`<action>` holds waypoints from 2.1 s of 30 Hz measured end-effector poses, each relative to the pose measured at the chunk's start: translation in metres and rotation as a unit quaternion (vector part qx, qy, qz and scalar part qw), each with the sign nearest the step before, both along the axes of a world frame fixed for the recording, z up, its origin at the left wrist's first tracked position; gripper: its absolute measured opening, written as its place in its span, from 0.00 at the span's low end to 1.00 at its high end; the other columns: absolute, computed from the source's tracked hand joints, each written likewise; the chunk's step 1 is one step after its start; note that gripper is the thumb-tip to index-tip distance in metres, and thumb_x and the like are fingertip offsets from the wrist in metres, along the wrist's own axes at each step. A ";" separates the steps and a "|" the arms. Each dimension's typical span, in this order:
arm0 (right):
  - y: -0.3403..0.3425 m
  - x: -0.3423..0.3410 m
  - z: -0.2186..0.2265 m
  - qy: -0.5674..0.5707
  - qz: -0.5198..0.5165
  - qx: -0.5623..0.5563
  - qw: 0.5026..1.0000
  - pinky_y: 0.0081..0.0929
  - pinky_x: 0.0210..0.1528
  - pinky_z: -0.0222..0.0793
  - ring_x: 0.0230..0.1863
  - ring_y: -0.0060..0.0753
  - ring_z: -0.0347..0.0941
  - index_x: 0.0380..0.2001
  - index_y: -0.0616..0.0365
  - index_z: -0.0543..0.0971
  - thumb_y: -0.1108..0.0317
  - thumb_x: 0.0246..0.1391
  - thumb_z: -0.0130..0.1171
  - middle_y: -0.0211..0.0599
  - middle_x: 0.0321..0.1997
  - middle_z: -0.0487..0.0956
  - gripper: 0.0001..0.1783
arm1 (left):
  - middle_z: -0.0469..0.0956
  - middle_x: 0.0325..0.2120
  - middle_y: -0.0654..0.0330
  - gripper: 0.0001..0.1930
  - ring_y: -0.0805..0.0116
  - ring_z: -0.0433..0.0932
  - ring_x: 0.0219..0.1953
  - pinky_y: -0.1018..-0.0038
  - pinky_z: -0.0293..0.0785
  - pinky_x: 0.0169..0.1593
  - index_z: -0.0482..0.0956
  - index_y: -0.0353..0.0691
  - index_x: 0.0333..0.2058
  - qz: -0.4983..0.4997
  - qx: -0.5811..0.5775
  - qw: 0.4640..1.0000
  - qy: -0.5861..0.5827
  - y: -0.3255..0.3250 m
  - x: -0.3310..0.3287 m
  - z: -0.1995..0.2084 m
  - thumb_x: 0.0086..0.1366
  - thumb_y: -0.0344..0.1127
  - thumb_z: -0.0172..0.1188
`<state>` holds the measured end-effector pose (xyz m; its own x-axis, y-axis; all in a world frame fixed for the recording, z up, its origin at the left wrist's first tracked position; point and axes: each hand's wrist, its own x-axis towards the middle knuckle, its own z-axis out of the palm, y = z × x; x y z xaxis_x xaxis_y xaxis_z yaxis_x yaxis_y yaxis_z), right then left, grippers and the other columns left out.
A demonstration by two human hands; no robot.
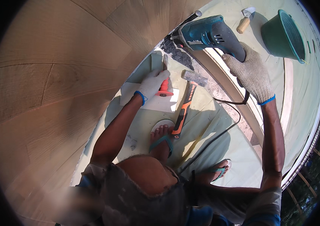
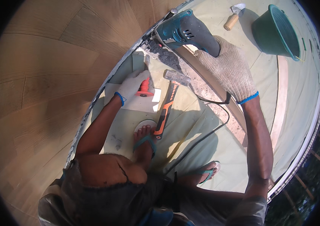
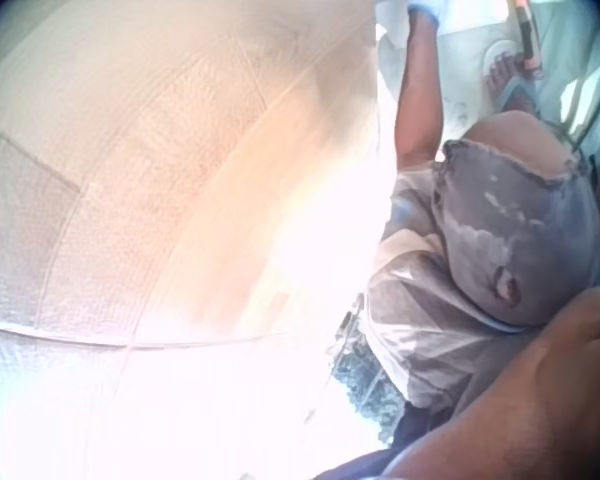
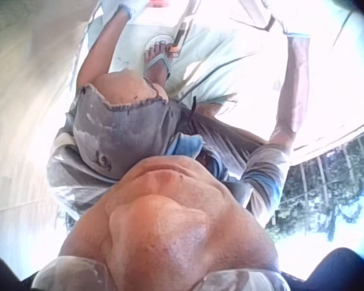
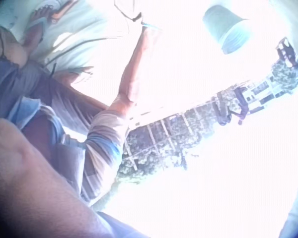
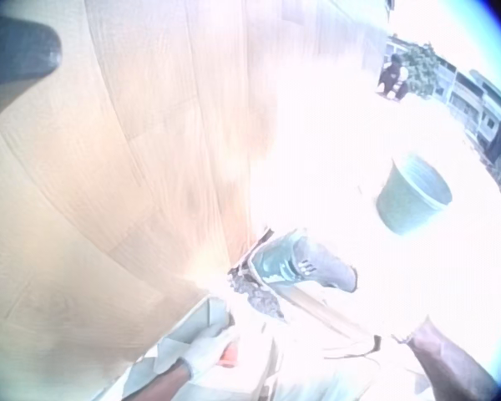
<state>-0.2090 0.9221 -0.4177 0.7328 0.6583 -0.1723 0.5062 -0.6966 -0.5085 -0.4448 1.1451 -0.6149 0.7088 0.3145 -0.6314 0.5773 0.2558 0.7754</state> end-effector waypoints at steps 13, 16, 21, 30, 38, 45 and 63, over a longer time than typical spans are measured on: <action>0.001 0.020 0.025 0.091 0.051 -0.031 0.994 0.17 0.31 0.75 0.26 0.15 0.78 0.45 0.61 0.87 0.29 0.60 0.67 0.29 0.26 0.83 0.39 | 0.83 0.35 0.59 0.25 0.69 0.83 0.35 0.66 0.82 0.45 0.79 0.33 0.50 -0.016 0.032 0.999 0.000 -0.002 -0.002 -0.028 0.75 0.54 0.59; -0.002 0.012 0.012 0.133 0.011 0.027 0.991 0.17 0.30 0.73 0.25 0.14 0.77 0.45 0.60 0.87 0.30 0.61 0.67 0.28 0.25 0.82 0.38 | 0.84 0.36 0.54 0.27 0.62 0.84 0.37 0.64 0.81 0.47 0.79 0.30 0.52 0.015 -0.044 0.999 0.006 -0.010 0.004 0.000 0.74 0.54 0.59; -0.001 0.019 0.022 0.212 0.019 0.001 0.977 0.19 0.24 0.67 0.23 0.14 0.73 0.46 0.60 0.87 0.30 0.59 0.67 0.25 0.22 0.77 0.39 | 0.81 0.49 0.44 0.31 0.52 0.80 0.53 0.60 0.76 0.60 0.76 0.30 0.58 -0.047 0.171 0.984 0.003 -0.041 0.021 0.065 0.75 0.56 0.59; 0.002 0.007 0.014 0.160 0.004 0.007 0.987 0.17 0.24 0.67 0.20 0.15 0.73 0.42 0.60 0.89 0.37 0.62 0.68 0.26 0.20 0.78 0.31 | 0.67 0.69 0.45 0.49 0.51 0.63 0.73 0.53 0.59 0.79 0.62 0.29 0.70 0.193 -0.551 0.753 -0.303 -0.056 0.111 0.034 0.73 0.72 0.54; 0.004 0.025 0.009 0.151 0.049 0.002 0.987 0.22 0.27 0.75 0.22 0.18 0.78 0.41 0.59 0.86 0.36 0.58 0.67 0.29 0.21 0.79 0.33 | 0.68 0.67 0.45 0.49 0.50 0.67 0.71 0.57 0.62 0.80 0.60 0.25 0.70 0.203 -0.572 0.672 -0.425 -0.072 0.135 0.024 0.71 0.67 0.61; 0.007 0.006 0.023 0.144 0.021 -0.054 0.988 0.23 0.31 0.78 0.27 0.20 0.82 0.41 0.65 0.87 0.36 0.56 0.66 0.31 0.22 0.81 0.36 | 0.68 0.65 0.46 0.51 0.54 0.67 0.71 0.56 0.61 0.80 0.60 0.25 0.70 0.216 -0.577 0.672 -0.411 -0.078 0.132 0.031 0.70 0.69 0.61; -0.002 0.004 0.009 0.119 0.016 -0.011 0.993 0.20 0.31 0.75 0.26 0.17 0.79 0.44 0.59 0.85 0.40 0.58 0.67 0.31 0.24 0.81 0.30 | 0.70 0.67 0.49 0.53 0.52 0.70 0.67 0.56 0.64 0.78 0.66 0.39 0.71 0.225 -0.548 0.674 -0.441 -0.084 0.149 0.041 0.61 0.76 0.64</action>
<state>-0.2053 0.9199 -0.4085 0.6486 0.6743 -0.3531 0.3944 -0.6945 -0.6017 -0.2957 1.0607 -0.5741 0.9491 0.3100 -0.0554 -0.3121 0.9495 -0.0321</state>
